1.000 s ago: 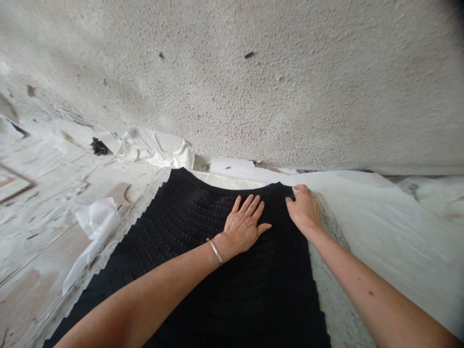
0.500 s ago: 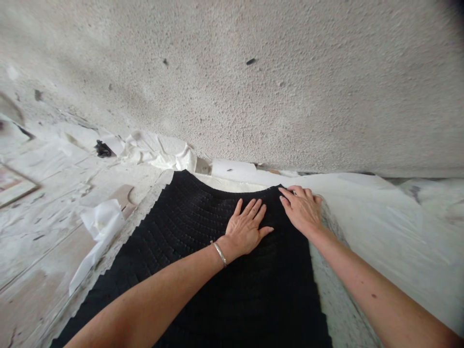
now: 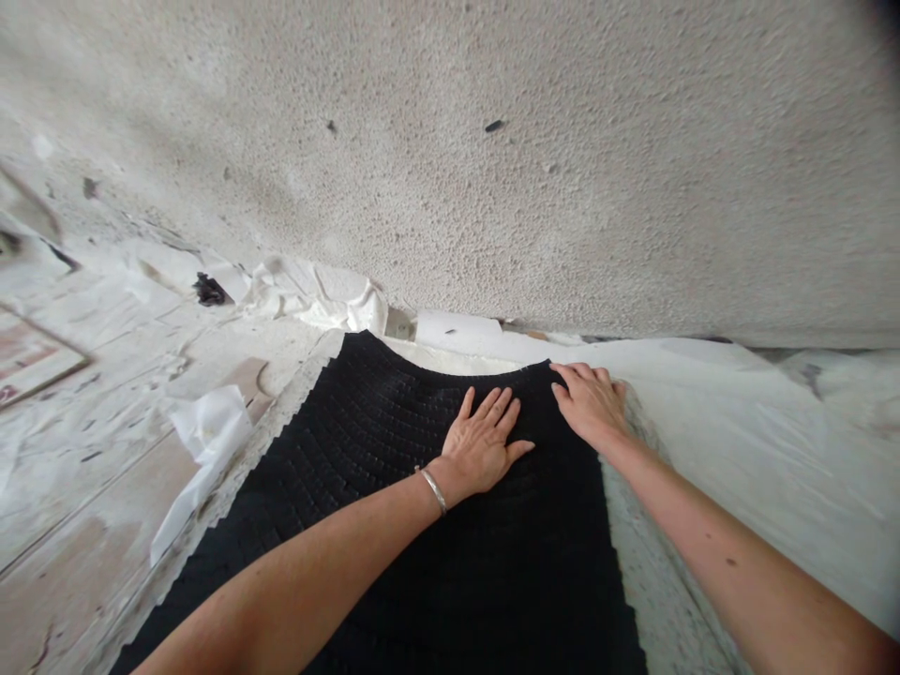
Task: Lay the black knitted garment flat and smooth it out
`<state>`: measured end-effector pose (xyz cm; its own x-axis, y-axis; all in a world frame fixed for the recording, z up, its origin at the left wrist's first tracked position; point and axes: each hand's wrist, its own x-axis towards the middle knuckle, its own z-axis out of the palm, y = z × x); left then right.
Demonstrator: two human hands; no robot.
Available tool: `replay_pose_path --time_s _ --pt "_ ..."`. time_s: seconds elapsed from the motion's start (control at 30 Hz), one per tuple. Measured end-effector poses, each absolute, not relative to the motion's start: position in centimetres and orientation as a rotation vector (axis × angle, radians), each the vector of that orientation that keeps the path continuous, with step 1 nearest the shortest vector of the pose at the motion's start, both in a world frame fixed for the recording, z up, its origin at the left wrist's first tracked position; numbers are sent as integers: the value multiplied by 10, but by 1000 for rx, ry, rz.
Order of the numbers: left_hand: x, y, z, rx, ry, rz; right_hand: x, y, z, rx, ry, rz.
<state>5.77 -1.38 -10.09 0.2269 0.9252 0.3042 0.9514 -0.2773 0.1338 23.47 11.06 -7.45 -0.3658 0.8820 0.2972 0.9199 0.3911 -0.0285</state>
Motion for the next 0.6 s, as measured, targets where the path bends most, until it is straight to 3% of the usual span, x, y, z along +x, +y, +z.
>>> replay_pose_path --time_s 0.23,0.6 --pt "61 -17 -97 -2387 -1831 -510 247 72 -48 -1705 -2157 -60" --pt "72 -25 -86 -2361 -1816 -483 297 -81 -37 -1407 -2129 211"
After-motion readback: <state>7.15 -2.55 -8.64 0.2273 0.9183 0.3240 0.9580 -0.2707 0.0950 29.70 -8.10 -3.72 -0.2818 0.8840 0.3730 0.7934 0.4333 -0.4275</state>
